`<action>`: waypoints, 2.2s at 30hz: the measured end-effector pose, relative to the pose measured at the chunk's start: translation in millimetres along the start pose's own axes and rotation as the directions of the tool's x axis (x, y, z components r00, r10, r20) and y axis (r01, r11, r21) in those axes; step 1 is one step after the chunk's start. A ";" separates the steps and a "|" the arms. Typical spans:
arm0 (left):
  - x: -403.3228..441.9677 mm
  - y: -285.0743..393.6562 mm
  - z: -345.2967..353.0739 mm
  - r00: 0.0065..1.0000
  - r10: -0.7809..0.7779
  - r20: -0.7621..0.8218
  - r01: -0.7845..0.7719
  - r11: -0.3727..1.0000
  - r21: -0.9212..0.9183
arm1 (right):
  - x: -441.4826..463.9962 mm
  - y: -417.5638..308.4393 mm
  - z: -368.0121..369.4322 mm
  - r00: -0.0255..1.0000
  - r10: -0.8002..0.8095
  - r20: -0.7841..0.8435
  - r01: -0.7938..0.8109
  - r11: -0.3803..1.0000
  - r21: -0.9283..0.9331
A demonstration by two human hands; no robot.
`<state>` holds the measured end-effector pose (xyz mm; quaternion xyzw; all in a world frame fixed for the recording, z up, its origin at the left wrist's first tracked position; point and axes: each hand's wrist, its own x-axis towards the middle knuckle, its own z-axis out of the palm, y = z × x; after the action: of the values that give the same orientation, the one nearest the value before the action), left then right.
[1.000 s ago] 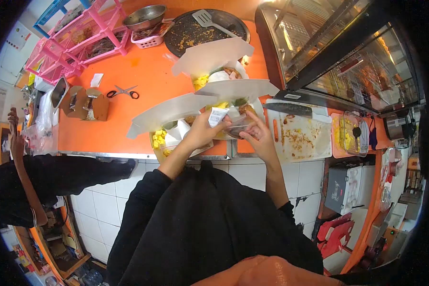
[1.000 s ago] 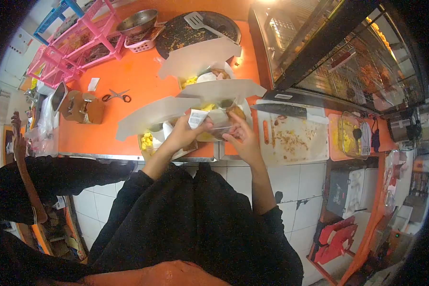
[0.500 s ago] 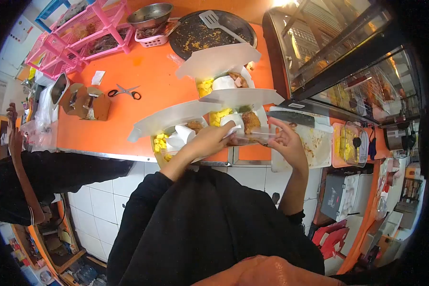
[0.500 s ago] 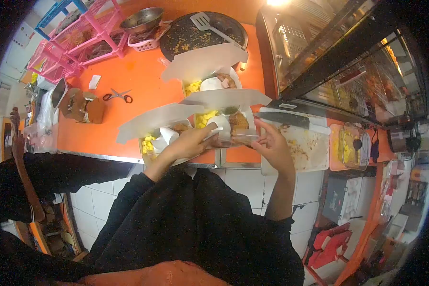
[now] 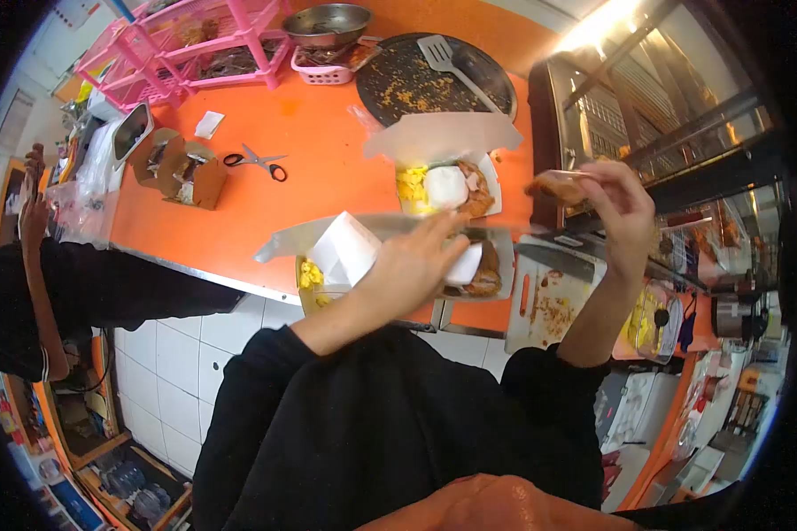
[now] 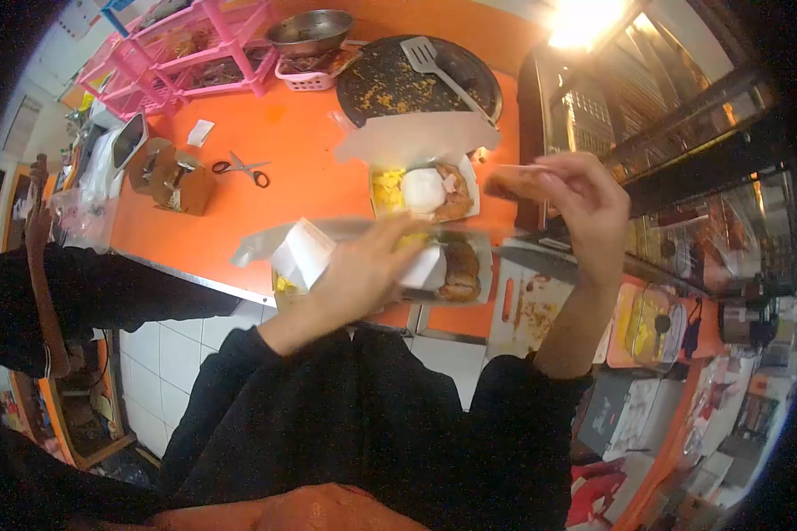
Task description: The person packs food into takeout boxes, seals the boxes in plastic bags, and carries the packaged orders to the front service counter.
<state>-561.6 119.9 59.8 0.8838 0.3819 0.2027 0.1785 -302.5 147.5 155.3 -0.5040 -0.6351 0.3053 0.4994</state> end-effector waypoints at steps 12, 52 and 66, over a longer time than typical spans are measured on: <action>-59.6 -13.7 -35.5 0.985 0.100 -0.139 -0.137 0.947 -0.290 | 66.8 130.6 79.8 0.847 0.051 0.529 0.238 0.854 -0.463; -303.3 -200.8 -149.5 0.646 -0.703 -0.296 -0.096 0.310 -0.946 | -102.1 -69.5 480.9 0.864 0.126 0.487 -0.411 0.735 0.539; -309.7 -243.8 -153.5 0.446 -0.848 -0.286 0.106 0.367 -0.924 | -124.6 -45.5 487.4 0.708 0.310 0.635 -0.622 0.700 0.352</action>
<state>-978.4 70.2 7.5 0.3448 0.5489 0.6208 0.4410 -777.7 72.2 1.7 -0.3860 -0.4766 0.7194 0.3260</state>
